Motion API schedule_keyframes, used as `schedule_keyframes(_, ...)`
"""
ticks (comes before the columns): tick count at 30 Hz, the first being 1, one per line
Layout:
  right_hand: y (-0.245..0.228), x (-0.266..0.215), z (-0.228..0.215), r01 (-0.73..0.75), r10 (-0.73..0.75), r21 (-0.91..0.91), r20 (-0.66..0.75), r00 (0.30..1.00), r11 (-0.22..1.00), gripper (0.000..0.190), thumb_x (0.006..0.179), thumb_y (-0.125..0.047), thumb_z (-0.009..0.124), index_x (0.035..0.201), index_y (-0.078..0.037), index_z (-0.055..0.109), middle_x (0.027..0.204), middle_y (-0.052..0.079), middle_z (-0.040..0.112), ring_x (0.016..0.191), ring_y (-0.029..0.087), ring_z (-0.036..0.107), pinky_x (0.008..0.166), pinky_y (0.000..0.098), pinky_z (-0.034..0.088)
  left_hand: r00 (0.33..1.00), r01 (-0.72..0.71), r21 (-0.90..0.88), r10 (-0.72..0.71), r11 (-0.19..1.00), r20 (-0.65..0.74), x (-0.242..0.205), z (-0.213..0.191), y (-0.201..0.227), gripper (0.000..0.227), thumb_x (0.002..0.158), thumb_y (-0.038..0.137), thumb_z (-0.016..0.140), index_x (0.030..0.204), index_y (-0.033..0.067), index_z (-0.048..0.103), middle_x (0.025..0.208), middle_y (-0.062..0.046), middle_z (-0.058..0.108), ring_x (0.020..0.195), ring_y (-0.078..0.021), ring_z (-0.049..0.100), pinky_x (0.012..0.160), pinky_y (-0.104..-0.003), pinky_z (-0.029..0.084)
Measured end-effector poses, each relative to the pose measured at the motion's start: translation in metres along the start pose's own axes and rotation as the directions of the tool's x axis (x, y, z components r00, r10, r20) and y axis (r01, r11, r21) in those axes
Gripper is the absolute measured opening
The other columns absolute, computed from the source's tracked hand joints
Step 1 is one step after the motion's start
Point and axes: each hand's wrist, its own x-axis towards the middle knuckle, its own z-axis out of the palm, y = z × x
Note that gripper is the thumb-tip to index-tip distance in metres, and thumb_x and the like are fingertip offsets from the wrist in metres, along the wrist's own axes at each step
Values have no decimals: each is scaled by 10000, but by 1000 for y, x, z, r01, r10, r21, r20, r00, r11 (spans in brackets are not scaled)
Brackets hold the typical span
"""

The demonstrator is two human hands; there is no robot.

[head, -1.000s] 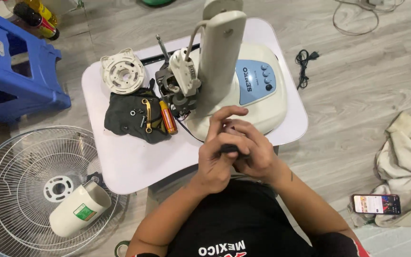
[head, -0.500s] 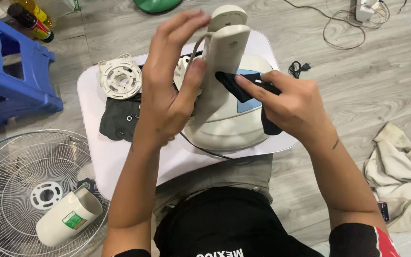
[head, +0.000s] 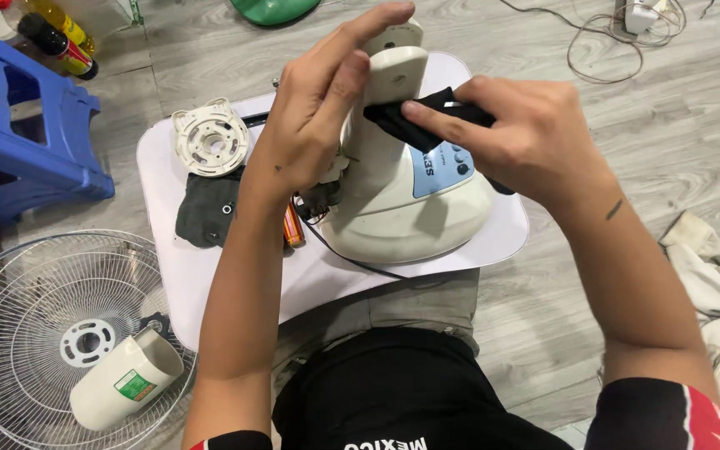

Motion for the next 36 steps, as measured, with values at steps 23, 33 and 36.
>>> schedule_keyframes(23,-22,-6,10,5,9,-171,83,997,985,421,988,-130,719,1390,-251,746,840,-44,611,487,27,387,369,198,296,1000,5,22,-5,1000,1,-1,0,0,387,1111,196,387,1461,83,507,1394,-149,664,1187,-275,666,1049,-369,517)
schedule_keyframes(33,-24,-2,3,-19,22,-122,20,1000,992,477,937,-52,736,1388,-205,759,860,-2,614,522,57,395,386,225,342,999,44,19,-44,999,-5,-2,0,4,398,1109,206,380,1467,94,513,1334,-97,680,946,-176,574,922,-306,486)
schedule_keyframes(36,-30,-31,48,55,-31,-87,262,965,995,423,1031,-184,588,1439,-279,640,829,25,660,504,58,608,307,184,427,1000,12,6,-12,1000,-21,-2,2,-4,408,1128,261,371,1466,78,510,1475,-139,618,1350,-317,654,1161,-412,504)
